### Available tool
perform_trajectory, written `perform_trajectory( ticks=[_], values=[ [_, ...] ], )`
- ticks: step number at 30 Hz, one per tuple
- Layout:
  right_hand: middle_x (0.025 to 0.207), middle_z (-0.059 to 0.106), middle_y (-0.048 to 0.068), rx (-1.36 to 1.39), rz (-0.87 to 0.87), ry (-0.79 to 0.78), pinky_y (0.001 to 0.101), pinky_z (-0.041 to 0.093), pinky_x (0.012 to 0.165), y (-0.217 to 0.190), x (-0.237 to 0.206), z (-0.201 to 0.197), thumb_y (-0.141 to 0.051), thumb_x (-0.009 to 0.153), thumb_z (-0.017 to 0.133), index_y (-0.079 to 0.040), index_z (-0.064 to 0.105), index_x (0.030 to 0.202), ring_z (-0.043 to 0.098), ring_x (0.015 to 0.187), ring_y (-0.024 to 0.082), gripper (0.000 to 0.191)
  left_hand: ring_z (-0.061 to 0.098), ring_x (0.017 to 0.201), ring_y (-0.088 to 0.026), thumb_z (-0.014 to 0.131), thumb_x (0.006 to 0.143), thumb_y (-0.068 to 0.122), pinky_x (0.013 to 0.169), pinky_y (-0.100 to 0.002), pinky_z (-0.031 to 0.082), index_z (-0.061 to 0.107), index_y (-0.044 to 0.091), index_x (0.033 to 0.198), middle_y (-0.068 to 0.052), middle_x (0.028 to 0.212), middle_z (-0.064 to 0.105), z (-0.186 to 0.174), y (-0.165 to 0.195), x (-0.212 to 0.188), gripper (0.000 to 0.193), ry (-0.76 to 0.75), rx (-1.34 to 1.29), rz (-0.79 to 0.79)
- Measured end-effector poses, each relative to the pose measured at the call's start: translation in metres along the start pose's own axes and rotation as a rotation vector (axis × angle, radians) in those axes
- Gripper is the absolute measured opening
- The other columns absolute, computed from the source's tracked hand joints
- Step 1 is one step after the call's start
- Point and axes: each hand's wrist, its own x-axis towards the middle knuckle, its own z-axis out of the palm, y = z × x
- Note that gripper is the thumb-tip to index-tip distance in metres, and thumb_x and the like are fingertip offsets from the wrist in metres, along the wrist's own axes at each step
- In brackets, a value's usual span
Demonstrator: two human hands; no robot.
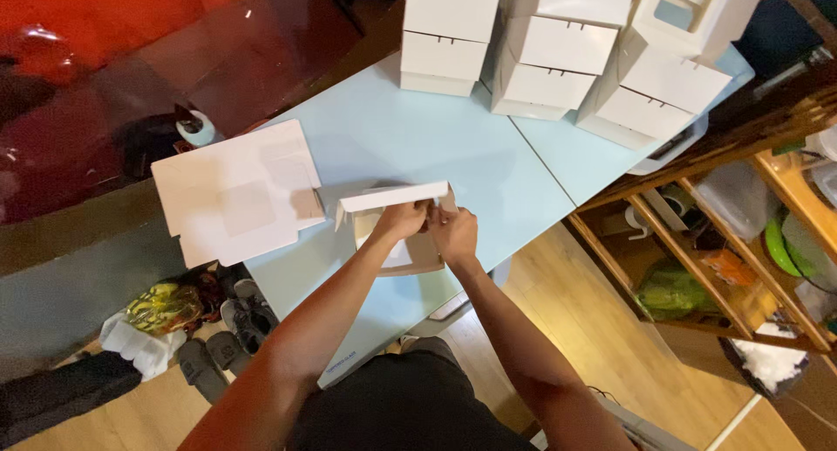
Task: The person assembles flat white cardboard boxes by folding and interlocking the flaps to form rectangular containers. They repeatedly pick up flat pieces, fold the sides, and stack the completed boxes on a light blue table.
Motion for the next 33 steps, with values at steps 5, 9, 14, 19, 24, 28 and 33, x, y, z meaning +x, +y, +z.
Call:
perform_trajectory(
  ticks=[5, 9, 14, 19, 24, 28, 33],
  values=[
    [0.066, 0.063, 0.029, -0.063, 0.182, 0.041, 0.0473, 0.05, 0.06, -0.024, -0.029, -0.02, -0.039, 0.095, 0.071, 0.002, 0.074, 0.099, 0.06, 0.056, 0.042, 0.041, 0.068, 0.079, -0.037, 0.057, 0.107, 0.037, 0.07, -0.046, 0.052, 0.07, -0.003, 0.089, -0.022, 0.081, 0.07, -0.016, -0.004, -0.064, 0.046, 0.077, 0.16, 0.097],
    [0.099, 0.07, 0.016, -0.17, -0.227, 0.365, 0.0464, 0.052, 0.075, -0.048, -0.074, -0.015, -0.029, 0.087, 0.078, 0.0, 0.064, 0.111, 0.066, 0.088, 0.034, 0.041, 0.065, 0.065, -0.028, 0.065, 0.1, 0.03, 0.061, -0.04, 0.051, 0.072, 0.0, 0.092, -0.017, 0.07, 0.068, -0.044, -0.034, -0.147, 0.032, 0.492, -0.122, -0.04],
    [0.115, 0.07, 0.021, 0.25, -0.116, -0.235, 0.0395, 0.059, 0.076, -0.082, -0.079, 0.06, -0.029, 0.085, 0.079, 0.005, 0.059, 0.125, 0.073, 0.094, 0.031, 0.056, 0.068, 0.08, -0.019, 0.067, 0.097, 0.031, 0.065, -0.037, 0.053, 0.067, -0.002, 0.102, -0.015, 0.088, 0.072, -0.082, -0.064, -0.131, 0.033, 0.658, -0.17, 0.241],
    [0.108, 0.074, 0.021, 0.282, -0.084, -0.439, 0.0391, 0.059, 0.085, -0.084, -0.057, 0.094, -0.02, 0.086, 0.068, 0.002, 0.058, 0.126, 0.075, 0.097, 0.032, 0.047, 0.066, 0.075, -0.037, 0.057, 0.103, 0.035, 0.07, -0.045, 0.051, 0.069, 0.0, 0.093, -0.021, 0.081, 0.071, -0.102, -0.069, -0.107, 0.037, 0.442, 0.012, 0.036],
    [0.092, 0.074, 0.025, 0.062, -0.063, -0.475, 0.0456, 0.057, 0.083, -0.089, -0.062, 0.091, -0.015, 0.091, 0.061, -0.001, 0.069, 0.105, 0.072, 0.089, 0.041, 0.021, 0.064, 0.083, -0.048, 0.052, 0.105, 0.024, 0.075, -0.055, 0.05, 0.067, 0.0, 0.087, -0.027, 0.087, 0.069, -0.111, -0.051, -0.092, 0.034, 0.512, 0.252, 0.136],
    [0.092, 0.072, 0.026, 0.085, -0.103, -0.471, 0.0495, 0.054, 0.084, -0.098, -0.069, 0.084, -0.011, 0.09, 0.059, -0.001, 0.063, 0.11, 0.069, 0.092, 0.045, 0.023, 0.064, 0.082, -0.05, 0.051, 0.101, 0.018, 0.073, -0.057, 0.05, 0.066, -0.003, 0.081, -0.029, 0.083, 0.067, -0.11, -0.037, -0.087, 0.033, 0.472, 0.361, 0.077],
    [0.097, 0.072, 0.027, 0.112, -0.013, -0.498, 0.0481, 0.053, 0.087, -0.104, -0.071, 0.078, -0.011, 0.092, 0.056, -0.003, 0.064, 0.116, 0.069, 0.096, 0.044, 0.027, 0.066, 0.082, -0.049, 0.055, 0.094, 0.014, 0.072, -0.057, 0.054, 0.069, -0.002, 0.08, -0.029, 0.085, 0.068, -0.101, -0.027, -0.097, 0.025, 0.43, 0.467, 0.041]
  ],
)
